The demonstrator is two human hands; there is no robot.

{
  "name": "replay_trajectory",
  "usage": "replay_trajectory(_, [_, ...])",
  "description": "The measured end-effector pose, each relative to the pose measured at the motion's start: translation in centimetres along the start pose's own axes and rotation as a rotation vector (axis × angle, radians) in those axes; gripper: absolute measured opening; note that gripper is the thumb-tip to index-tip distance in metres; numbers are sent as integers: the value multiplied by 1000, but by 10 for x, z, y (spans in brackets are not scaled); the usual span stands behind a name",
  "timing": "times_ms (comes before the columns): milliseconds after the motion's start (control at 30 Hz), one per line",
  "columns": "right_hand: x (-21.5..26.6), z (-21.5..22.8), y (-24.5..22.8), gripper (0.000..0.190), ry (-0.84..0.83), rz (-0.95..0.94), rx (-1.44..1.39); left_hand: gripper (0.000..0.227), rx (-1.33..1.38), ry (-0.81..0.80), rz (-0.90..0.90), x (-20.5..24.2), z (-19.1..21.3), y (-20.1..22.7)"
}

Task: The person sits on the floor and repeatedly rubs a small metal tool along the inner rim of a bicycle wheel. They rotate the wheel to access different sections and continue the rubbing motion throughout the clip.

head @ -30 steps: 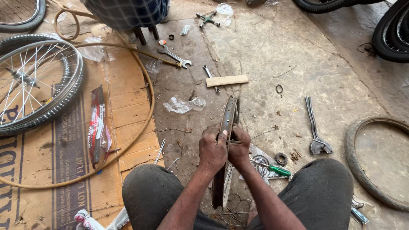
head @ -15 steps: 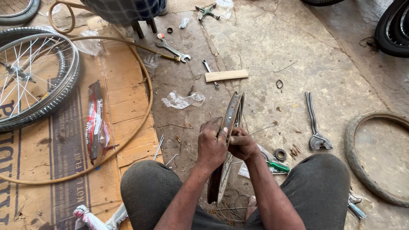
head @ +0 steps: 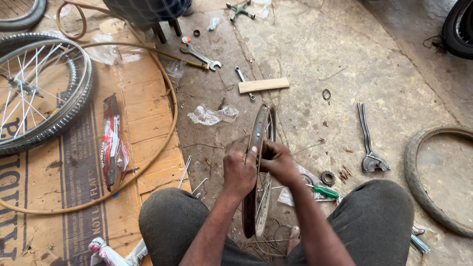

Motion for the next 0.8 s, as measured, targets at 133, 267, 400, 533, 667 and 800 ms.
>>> replay_trajectory(133, [4, 20, -13, 25, -279, -213, -637, 31, 57, -17, -2, -3, 0, 4])
replay_trajectory(267, [2, 16, 5, 33, -266, -82, -699, 30, 41, -21, -110, -6, 2, 7])
replay_trajectory(400, [2, -15, 16, 41, 129, 6, -518, 32, 75, -8, -20, -10, 4, -1])
replay_trajectory(533, [-5, -34, 23, 29, 358, -25, 110, 31, 91, -35, 99, -9, -3, -6])
replay_trajectory(667, [-12, -25, 56, 38, 228, -57, 303, 32, 17, 35, -17, -4, -2, -7])
replay_trajectory(800, [-25, -9, 78, 42, -231, -162, -687, 33, 67, 46, -69, -2, 7, -1])
Point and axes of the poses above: each hand's wrist, its own x-axis away from the middle knuckle, its own z-axis out of the back of the hand, y = z × x, the point moved 1 cm from there along -x, towards the middle knuckle, and after that the axes turned 4 degrees about -x, right-handed, at the moved point
